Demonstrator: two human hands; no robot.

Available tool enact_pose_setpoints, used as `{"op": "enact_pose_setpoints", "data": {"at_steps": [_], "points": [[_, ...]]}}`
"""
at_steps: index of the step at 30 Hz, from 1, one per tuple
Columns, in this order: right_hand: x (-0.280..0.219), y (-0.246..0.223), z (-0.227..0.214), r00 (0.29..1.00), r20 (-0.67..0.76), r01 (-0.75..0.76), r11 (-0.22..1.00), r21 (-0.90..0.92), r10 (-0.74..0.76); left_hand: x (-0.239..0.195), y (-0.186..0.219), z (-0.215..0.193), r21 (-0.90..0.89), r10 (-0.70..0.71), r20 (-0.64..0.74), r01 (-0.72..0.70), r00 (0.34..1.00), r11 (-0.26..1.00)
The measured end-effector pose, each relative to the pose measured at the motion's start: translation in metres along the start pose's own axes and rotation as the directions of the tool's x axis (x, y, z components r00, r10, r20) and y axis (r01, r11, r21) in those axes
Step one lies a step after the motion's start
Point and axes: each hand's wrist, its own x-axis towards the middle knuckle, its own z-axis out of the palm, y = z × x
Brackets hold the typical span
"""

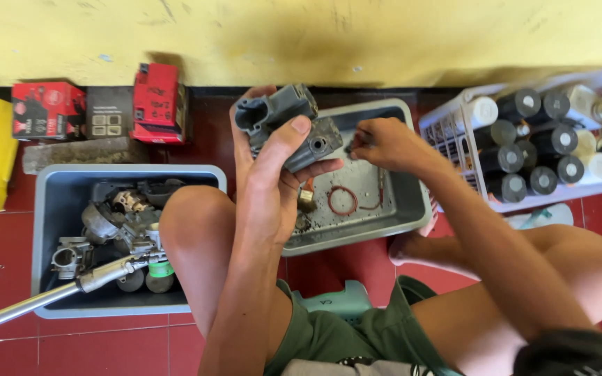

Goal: Cleaning and disassembling a motorcycle carburetor using a brush and a screwdriver.

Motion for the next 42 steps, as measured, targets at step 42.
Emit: {"op": "enact_pose_setpoints", "data": {"at_steps": [42], "points": [[0.049, 0.09, 0.225, 0.927, -0.105, -0.283, 0.854, 0.437, 0.361, 0.072, -0.104, 0.002, -0.085, -0.334, -0.523, 0.341, 0.784, 0.936]]}}
